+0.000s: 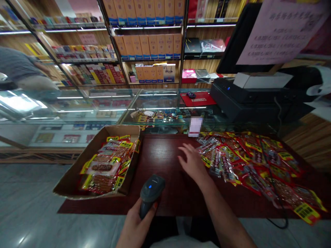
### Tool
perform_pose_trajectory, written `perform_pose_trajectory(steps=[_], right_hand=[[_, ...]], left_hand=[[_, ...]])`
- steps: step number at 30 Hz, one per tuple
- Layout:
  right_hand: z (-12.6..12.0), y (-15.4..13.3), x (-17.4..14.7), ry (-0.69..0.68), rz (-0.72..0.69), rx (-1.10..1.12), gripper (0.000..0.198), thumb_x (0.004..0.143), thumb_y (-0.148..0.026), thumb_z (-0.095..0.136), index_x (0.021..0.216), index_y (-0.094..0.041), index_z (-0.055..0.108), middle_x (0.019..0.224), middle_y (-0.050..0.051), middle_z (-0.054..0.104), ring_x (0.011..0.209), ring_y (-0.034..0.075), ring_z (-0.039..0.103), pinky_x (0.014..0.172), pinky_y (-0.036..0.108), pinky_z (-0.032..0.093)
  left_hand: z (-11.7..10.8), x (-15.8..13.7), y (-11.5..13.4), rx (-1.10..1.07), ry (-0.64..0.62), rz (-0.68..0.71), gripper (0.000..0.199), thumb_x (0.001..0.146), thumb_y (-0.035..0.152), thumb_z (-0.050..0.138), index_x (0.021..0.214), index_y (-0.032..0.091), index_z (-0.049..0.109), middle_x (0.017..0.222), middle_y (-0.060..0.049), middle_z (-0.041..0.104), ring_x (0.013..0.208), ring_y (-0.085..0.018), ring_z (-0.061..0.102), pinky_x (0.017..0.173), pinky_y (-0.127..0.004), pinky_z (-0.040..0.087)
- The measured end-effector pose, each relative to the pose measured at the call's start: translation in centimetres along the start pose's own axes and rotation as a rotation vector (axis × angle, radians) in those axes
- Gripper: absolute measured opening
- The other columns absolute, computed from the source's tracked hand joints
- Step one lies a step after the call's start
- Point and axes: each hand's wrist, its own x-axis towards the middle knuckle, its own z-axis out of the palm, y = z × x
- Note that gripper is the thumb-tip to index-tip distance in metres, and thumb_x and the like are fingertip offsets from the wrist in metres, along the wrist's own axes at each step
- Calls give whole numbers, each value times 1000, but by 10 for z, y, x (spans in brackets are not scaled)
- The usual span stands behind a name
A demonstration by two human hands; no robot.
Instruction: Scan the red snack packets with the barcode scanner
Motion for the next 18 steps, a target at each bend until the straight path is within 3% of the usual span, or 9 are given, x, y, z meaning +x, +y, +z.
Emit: perform_pose_trajectory(steps=[1,3,5,8,13,18], right_hand=[[-17,25,-13,124,102,-196,35,92,-27,57,125,-22,64,148,14,55,142,37,41,116,62,27],[-47,66,-36,283,278,-466,42,93,-31,55,132,-16,59,147,21,53,139,42,41,110,65,31],[-66,91,-54,310,376,-604,50,93,-37,56,137,-15,55,140,23,57,129,43,50,102,62,38],[-75,105,-66,234,402,-658,53,92,-42,56,139,-17,54,127,21,65,114,40,59,93,53,45],[-77,103,-59,247,383,-510,58,88,-40,57,140,-13,53,117,20,67,105,34,63,91,45,48],[-68,78,-55,349,500,15,51,77,-58,69,110,-19,68,97,11,73,87,30,68,82,43,52]], left_hand=[[1,3,-1,-5,-13,1,34,85,48,59,87,15,69,67,2,60,65,-19,53,69,-29,49],[5,8,-2,-14,-41,16,33,85,46,60,88,14,69,67,1,60,67,-19,54,71,-29,49],[11,12,-1,-21,-70,42,29,85,42,61,88,14,69,68,1,61,69,-20,55,72,-30,49],[19,14,6,-21,-107,64,23,83,35,61,87,14,70,74,-1,64,73,-20,56,73,-29,49],[24,9,15,-26,-112,90,21,82,31,61,89,14,71,78,-2,67,73,-20,57,75,-29,49],[22,6,9,-39,-74,56,26,82,38,65,89,14,72,70,0,62,73,-20,57,72,-28,49]])
